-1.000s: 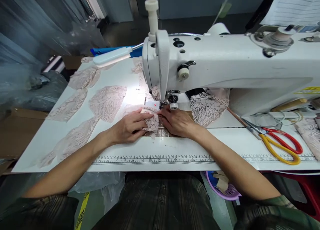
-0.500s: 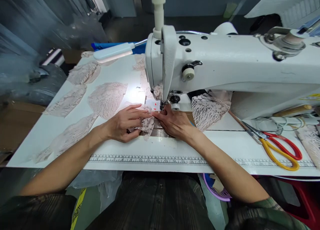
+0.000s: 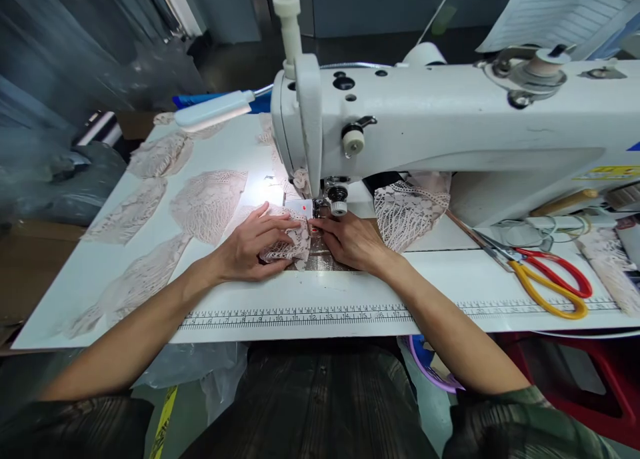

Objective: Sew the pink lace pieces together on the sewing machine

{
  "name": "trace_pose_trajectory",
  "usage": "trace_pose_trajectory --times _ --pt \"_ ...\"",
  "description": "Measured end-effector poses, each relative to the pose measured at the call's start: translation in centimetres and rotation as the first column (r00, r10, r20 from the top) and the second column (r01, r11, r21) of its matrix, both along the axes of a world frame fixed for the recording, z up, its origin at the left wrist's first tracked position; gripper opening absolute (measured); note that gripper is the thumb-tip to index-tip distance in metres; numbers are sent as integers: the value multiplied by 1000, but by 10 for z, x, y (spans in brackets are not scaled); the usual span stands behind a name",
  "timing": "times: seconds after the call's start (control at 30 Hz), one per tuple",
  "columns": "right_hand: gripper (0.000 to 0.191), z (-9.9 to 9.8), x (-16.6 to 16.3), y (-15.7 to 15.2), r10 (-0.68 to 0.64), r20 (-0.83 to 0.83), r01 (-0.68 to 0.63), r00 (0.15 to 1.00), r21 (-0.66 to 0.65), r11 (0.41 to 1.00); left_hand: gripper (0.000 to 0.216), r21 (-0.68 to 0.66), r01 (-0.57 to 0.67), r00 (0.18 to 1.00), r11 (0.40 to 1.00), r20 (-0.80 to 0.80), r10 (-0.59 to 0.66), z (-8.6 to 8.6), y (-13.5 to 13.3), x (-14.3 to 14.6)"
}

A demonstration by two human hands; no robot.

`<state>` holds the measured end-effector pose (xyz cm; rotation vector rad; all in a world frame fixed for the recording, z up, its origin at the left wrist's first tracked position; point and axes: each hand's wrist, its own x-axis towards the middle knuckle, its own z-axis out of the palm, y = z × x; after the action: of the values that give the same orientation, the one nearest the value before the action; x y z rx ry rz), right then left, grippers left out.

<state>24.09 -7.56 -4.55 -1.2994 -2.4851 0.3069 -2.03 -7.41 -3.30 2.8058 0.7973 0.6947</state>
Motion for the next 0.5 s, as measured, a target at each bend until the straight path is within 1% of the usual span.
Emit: trace_pose_trajectory --times 0.07,0.13,0.2,0.23,0.3,0.33,0.4,0.5 --pt "42 0 0 -1 15 -29 -15 999 3 1000 18 67 48 999 997 1 -48 -1 2 1" --pt "41 1 0 -1 27 -86 -27 996 5 1000 11 124 84 996 989 15 -87 -2 3 2" --pt "38 3 0 -1 49 -166 -49 985 6 999 8 149 95 993 984 53 -104 -4 3 4" --pt "37 5 1 -2 74 -209 -75 975 1 997 8 151 90 991 984 81 -104 -4 3 5" --pt "35 9 0 -5 156 -269 -168 951 -24 985 10 140 68 985 988 148 -89 -5 2 6" --pt "35 11 -1 -7 204 -276 -223 939 -37 974 12 130 52 981 990 180 -75 -4 2 7" --pt "37 14 -3 -11 289 -240 -307 927 -39 951 15 116 30 974 993 218 -55 -4 1 8" --pt "38 15 -6 -15 350 -148 -353 925 11 936 15 123 51 973 991 219 -77 -5 1 9"
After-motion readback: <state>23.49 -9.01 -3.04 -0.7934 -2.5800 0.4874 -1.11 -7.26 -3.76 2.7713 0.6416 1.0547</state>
